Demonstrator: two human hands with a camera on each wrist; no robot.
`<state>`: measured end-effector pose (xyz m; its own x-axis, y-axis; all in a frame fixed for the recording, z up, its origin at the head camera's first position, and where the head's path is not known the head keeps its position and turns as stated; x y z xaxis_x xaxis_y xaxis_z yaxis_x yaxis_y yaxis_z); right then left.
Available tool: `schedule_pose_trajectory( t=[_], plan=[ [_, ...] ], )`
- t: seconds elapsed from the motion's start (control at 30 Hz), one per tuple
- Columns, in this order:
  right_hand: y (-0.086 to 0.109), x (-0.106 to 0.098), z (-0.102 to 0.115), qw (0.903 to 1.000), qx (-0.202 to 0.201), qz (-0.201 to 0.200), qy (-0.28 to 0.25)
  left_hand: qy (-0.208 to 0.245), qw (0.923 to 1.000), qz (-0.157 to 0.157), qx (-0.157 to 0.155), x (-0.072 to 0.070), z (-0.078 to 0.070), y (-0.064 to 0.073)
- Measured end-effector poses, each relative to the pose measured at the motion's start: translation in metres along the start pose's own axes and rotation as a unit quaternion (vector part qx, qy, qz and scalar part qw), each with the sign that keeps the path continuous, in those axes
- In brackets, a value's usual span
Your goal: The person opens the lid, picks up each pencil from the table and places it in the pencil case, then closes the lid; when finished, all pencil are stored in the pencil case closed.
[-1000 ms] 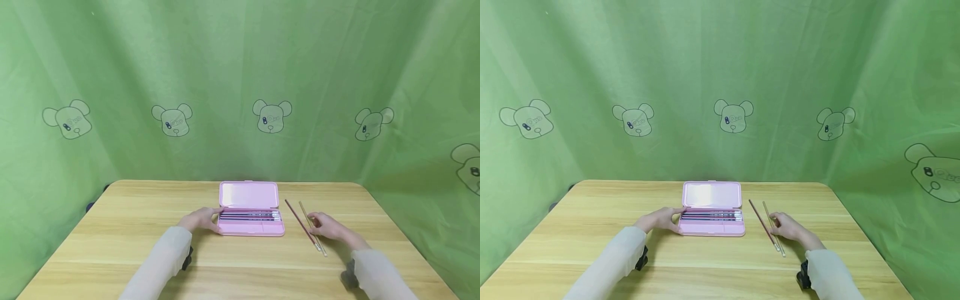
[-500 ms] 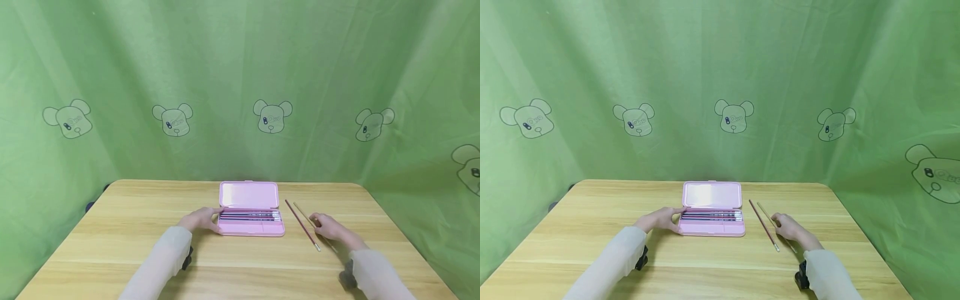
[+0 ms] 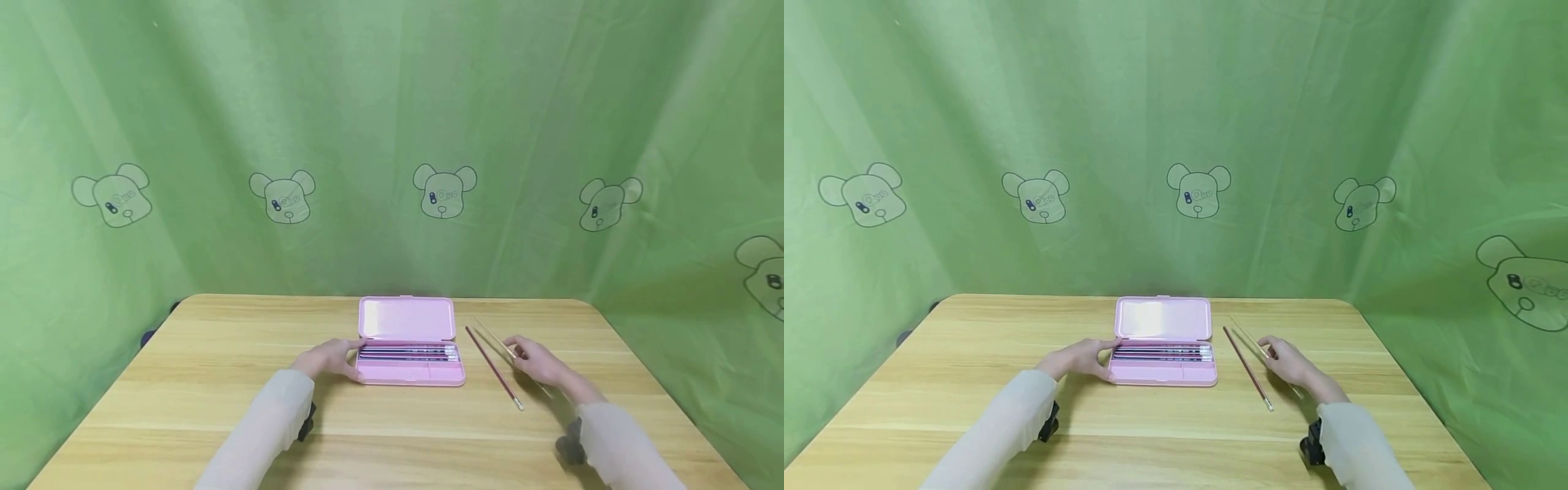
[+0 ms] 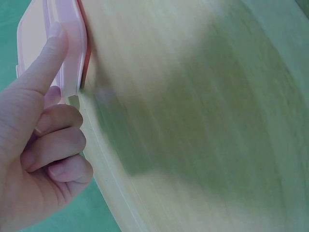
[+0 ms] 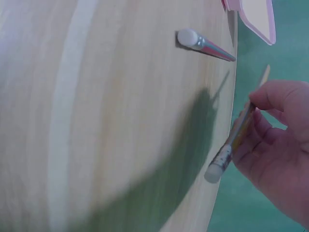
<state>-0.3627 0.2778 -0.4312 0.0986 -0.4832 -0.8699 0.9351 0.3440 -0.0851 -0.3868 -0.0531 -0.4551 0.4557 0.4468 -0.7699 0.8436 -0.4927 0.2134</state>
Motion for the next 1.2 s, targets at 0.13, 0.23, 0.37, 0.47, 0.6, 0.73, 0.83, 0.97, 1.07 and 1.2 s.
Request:
schedule_pose_trajectory(
  t=[0.13, 0.23, 0.37, 0.47, 0.6, 0.73, 0.83, 0.97, 1.07, 1.2],
  plan=[
    [-0.006, -0.003, 0.006, 0.9995, -0.012, -0.017, 0.026, -0.005, 1.0000, -0.003, 0.002, 0.000, 0.001, -0.001],
    [-0.010, -0.003, 0.012, 0.9988, -0.019, -0.026, 0.038, -0.004, 1.0000, -0.003, 0.002, 0.001, 0.001, -0.001],
    [-0.017, -0.002, 0.020, 0.9984, -0.028, -0.030, 0.038, -0.003, 1.0000, -0.002, -0.002, 0.001, 0.002, -0.001],
    [-0.023, 0.002, 0.028, 0.9978, -0.040, -0.031, 0.042, -0.005, 1.0000, -0.004, -0.005, 0.000, 0.003, -0.001],
    [-0.030, 0.009, 0.039, 0.9969, -0.059, -0.031, 0.041, -0.007, 1.0000, -0.005, 0.000, 0.000, 0.001, -0.001],
    [-0.035, 0.017, 0.051, 0.9957, -0.077, -0.036, 0.035, -0.009, 0.9999, -0.002, 0.006, 0.000, -0.001, 0.000],
    [-0.039, 0.025, 0.062, 0.9928, -0.103, -0.040, 0.045, -0.008, 1.0000, -0.001, 0.003, 0.000, -0.001, 0.000],
    [-0.043, 0.034, 0.081, 0.9841, -0.149, -0.049, 0.084, -0.011, 0.9999, 0.001, -0.001, 0.000, -0.001, 0.000],
    [-0.046, 0.039, 0.092, 0.9795, -0.168, -0.052, 0.098, -0.012, 0.9999, 0.001, -0.001, 0.000, -0.001, 0.001],
    [-0.051, 0.044, 0.104, 0.9777, -0.175, -0.045, 0.108, -0.013, 0.9999, 0.000, -0.002, -0.001, -0.001, 0.001]
  ],
)
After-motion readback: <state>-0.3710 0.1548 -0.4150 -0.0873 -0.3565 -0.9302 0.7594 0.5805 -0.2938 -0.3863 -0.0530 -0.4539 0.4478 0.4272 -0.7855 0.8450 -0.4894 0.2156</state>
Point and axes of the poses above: each hand's wrist, its own y-axis away from the middle knuckle, its own x-axis out of the palm, z = x × y, the point moved 10 cm from there along -y, towards the middle knuckle, and after that the axes turned 9 degrees about y, right-handed, at the moved point
